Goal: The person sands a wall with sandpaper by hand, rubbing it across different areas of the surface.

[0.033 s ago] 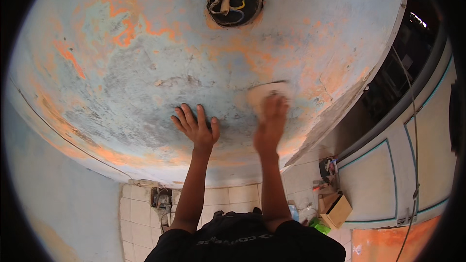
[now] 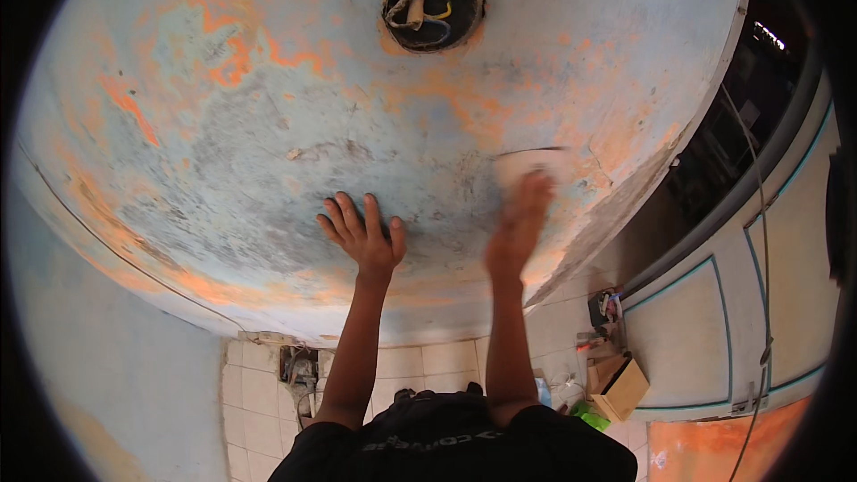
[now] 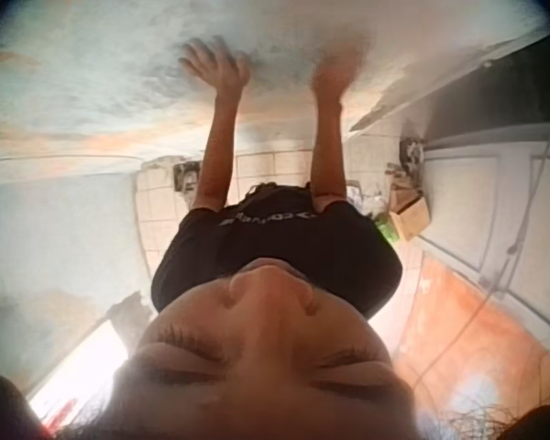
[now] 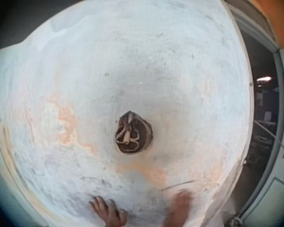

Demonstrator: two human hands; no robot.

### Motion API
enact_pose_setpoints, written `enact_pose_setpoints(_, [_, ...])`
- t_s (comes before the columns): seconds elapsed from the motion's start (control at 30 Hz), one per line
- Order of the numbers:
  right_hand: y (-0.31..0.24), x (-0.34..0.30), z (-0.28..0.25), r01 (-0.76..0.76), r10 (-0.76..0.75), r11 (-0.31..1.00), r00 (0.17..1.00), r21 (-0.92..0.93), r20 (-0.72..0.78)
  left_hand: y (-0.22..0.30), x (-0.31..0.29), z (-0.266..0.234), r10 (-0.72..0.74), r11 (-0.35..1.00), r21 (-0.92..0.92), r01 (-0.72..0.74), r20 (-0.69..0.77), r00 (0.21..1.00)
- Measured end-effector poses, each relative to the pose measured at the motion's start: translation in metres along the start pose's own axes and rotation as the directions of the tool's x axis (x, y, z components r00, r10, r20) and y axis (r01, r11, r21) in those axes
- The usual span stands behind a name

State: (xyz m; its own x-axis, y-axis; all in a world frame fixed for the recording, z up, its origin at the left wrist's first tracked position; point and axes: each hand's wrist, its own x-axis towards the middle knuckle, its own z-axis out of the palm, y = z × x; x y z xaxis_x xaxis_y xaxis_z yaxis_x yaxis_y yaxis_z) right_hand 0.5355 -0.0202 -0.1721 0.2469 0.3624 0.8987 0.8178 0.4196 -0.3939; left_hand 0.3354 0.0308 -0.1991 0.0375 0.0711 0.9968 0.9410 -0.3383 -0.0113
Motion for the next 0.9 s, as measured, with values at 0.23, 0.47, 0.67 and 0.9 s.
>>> enact_pose_setpoints(0.23, [-0.023,0.019,0.012,-0.191,0.230,0.957,0.958,0.218,-0.173,0.005,0.002,0.002,-0.008,1.000,-0.006,0.008,-0.021,1.000])
enact_pose_setpoints(0.47, [-0.020,0.013,0.006,0.085,-0.084,0.996,0.996,-0.037,0.040,-0.002,-0.006,-0.001,-0.003,1.000,-0.029,0.003,0.001,1.000])
enact_pose_setpoints(0.67, [-0.011,0.021,-0.002,-0.284,0.335,0.935,0.902,0.210,-0.273,-0.003,-0.011,0.005,-0.012,0.999,-0.030,0.010,-0.044,0.999])
enact_pose_setpoints(0.9, [-0.027,-0.018,0.005,0.164,-0.120,0.978,0.948,-0.127,0.295,-0.007,-0.013,0.000,0.006,0.999,-0.035,-0.007,-0.011,1.000])
